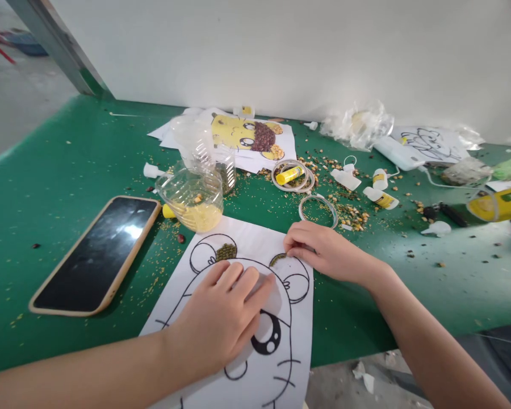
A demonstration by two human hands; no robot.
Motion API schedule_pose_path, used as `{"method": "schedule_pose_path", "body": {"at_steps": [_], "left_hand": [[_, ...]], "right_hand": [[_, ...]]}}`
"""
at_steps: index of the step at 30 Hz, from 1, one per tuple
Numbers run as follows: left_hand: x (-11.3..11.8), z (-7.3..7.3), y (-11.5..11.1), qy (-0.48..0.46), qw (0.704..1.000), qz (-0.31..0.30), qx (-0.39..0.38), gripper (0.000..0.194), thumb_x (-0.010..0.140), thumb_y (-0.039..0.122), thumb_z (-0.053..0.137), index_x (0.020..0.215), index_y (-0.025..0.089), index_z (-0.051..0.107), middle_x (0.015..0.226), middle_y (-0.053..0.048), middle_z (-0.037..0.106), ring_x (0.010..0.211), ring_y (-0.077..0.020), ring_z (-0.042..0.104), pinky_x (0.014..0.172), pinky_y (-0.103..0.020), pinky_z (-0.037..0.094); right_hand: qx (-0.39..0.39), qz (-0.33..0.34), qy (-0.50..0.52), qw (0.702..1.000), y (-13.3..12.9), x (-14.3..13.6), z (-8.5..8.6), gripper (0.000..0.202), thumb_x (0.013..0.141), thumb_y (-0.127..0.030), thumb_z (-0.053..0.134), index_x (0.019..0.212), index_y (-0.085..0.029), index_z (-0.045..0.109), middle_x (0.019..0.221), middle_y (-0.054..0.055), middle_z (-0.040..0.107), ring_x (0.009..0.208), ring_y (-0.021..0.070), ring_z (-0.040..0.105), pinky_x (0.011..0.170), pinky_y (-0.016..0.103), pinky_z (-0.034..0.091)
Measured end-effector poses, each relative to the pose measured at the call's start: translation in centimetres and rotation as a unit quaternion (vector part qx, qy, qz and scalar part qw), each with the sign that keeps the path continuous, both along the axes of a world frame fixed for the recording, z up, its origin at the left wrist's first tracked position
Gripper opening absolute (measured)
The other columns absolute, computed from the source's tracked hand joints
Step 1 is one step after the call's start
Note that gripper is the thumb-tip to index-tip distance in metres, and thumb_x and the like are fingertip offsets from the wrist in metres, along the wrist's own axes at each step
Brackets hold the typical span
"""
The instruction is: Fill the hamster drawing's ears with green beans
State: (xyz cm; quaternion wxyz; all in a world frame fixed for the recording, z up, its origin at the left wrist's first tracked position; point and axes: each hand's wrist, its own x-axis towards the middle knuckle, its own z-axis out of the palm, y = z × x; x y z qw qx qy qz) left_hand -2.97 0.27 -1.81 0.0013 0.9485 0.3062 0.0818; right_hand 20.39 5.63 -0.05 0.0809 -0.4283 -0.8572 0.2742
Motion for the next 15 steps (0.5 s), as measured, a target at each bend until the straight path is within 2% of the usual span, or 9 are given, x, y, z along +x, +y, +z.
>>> {"method": "schedule_pose_path", "body": {"at_steps": [10, 15], "left_hand": [[0.07, 0.01, -0.03, -0.006, 1.0, 0.004, 0.002, 0.039, 0.085, 0.028, 0.044, 0.123, 0.02, 0.05, 0.09, -0.004, 0.054, 0.08, -0.0212, 0.044, 0.076, -0.037, 0.036], [0.04, 0.05, 0.0, -0.005, 1.0, 0.003, -0.001, 0.039, 0.085, 0.027, 0.044, 0.123, 0.021, 0.05, 0.09, -0.004, 0.054, 0.081, -0.0212, 0.045, 0.076, -0.037, 0.036]], "right_hand": [[0.037, -0.007, -0.018, 0.999, -0.31, -0.64, -0.4, 0.01, 0.081, -0.009, 0.047, 0.077, -0.018, 0.046, 0.077, 0.0, 0.051, 0.074, 0.0131, 0.043, 0.067, 0.026, 0.034], [0.019, -0.021, -0.009, 1.0, -0.38, -0.48, -0.22, 0.008, 0.083, -0.013, 0.048, 0.077, -0.018, 0.047, 0.077, 0.0, 0.052, 0.074, 0.0129, 0.044, 0.066, 0.025, 0.034]]}}
